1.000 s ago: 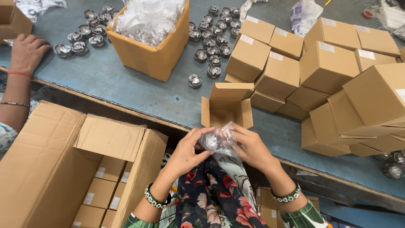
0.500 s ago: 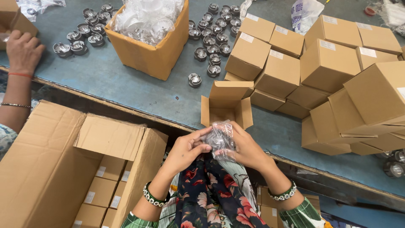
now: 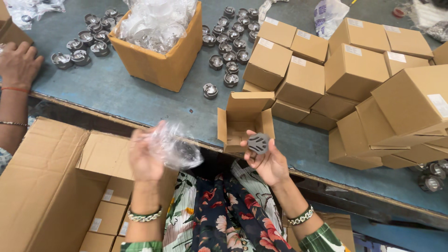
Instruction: The person packs small, round, metallic objects into plastic bags and places them into small cardboard boxes. They then close the boxes and stack them on the table. The person also handles white circular objects, placing them into boxes.
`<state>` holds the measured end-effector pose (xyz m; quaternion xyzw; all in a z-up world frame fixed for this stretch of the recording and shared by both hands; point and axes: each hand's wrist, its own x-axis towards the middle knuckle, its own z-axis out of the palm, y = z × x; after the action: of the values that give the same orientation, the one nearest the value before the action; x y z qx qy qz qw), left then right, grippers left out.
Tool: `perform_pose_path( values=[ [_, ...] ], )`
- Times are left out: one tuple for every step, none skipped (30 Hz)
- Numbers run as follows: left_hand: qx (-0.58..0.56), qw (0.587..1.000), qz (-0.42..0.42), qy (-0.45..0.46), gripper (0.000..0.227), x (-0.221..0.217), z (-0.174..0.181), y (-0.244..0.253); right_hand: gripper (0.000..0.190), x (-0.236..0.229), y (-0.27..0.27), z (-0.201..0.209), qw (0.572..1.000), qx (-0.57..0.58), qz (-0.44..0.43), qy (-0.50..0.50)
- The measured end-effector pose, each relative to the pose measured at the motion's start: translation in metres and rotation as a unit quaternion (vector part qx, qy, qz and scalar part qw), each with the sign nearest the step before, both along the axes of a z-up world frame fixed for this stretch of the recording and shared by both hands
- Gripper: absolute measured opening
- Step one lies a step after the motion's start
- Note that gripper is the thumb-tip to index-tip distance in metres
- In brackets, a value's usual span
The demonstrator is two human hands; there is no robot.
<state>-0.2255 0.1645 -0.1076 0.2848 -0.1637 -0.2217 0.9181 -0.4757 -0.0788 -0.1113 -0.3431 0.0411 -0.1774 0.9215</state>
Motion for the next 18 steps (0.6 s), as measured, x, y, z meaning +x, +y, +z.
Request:
perform_pose_path(
  values=[
    [-0.036, 0.999, -0.008, -0.007, 0.012, 0.008, -0.001, 0.008, 0.072, -0.001, -0.001, 0.0, 1.0, 0.008, -0.002, 0.002],
    [-0.073, 0.997, -0.014, -0.013, 0.012, 0.011, -0.003, 0.014, 0.072, -0.001, -0.003, 0.0, 1.0, 0.015, -0.002, 0.005],
    [-0.029, 0.999, 0.014, -0.037, 0.009, 0.009, -0.004, 0.017, 0.073, 0.0, -0.003, 0.001, 1.0, 0.022, -0.003, 0.007],
    [0.015, 0.997, 0.045, -0.062, 0.008, 0.005, -0.004, 0.018, 0.072, 0.002, -0.003, 0.002, 1.0, 0.015, 0.005, -0.003],
    [0.06, 0.992, 0.076, -0.086, 0.011, 0.0, -0.001, 0.018, 0.071, 0.004, -0.001, 0.004, 1.0, 0.008, 0.013, -0.013],
    [0.152, 0.974, 0.077, -0.148, 0.012, -0.007, 0.004, 0.017, 0.07, 0.007, 0.0, 0.006, 0.999, 0.001, 0.021, -0.024],
    [0.242, 0.945, 0.077, -0.206, 0.022, -0.017, 0.009, 0.014, 0.072, 0.011, 0.002, 0.009, 0.999, -0.029, 0.025, -0.009],
    [0.269, 0.928, 0.022, -0.256, 0.029, -0.025, 0.016, 0.007, 0.074, 0.013, 0.004, 0.012, 0.998, -0.059, 0.029, 0.006],
    [0.295, 0.906, -0.033, -0.303, 0.037, -0.033, 0.023, -0.001, 0.076, 0.015, 0.006, 0.015, 0.995, -0.089, 0.032, 0.021],
    [0.361, 0.857, -0.049, -0.364, 0.041, -0.044, 0.028, -0.006, 0.078, 0.015, 0.009, 0.018, 0.987, -0.143, 0.053, 0.043],
    [0.423, 0.8, -0.066, -0.42, 0.044, -0.054, 0.033, -0.01, 0.08, 0.016, 0.012, 0.022, 0.975, -0.198, 0.073, 0.064],
    [0.386, 0.82, -0.136, -0.4, 0.042, -0.061, 0.037, -0.016, 0.083, 0.015, 0.015, 0.026, 0.959, -0.252, 0.093, 0.085],
    [0.345, 0.835, -0.205, -0.376, 0.04, -0.066, 0.039, -0.021, 0.084, 0.015, 0.018, 0.031, 0.95, -0.276, 0.115, 0.088],
    [0.302, 0.844, -0.273, -0.35, 0.038, -0.068, 0.04, -0.024, 0.086, 0.014, 0.022, 0.035, 0.94, -0.299, 0.136, 0.091],
    [0.292, 0.844, -0.309, -0.326, 0.035, -0.07, 0.039, -0.027, 0.088, 0.014, 0.026, 0.039, 0.929, -0.322, 0.157, 0.093],
    [0.281, 0.843, -0.345, -0.302, 0.031, -0.07, 0.037, -0.03, 0.087, 0.013, 0.03, 0.043, 0.931, -0.314, 0.166, 0.088],
    [0.269, 0.84, -0.38, -0.278, 0.028, -0.071, 0.033, -0.032, 0.086, 0.013, 0.033, 0.047, 0.933, -0.305, 0.174, 0.083],
    [0.256, 0.845, -0.388, -0.264, 0.027, -0.071, 0.03, -0.033, 0.085, 0.014, 0.037, 0.051, 0.934, -0.296, 0.182, 0.077]
  ],
)
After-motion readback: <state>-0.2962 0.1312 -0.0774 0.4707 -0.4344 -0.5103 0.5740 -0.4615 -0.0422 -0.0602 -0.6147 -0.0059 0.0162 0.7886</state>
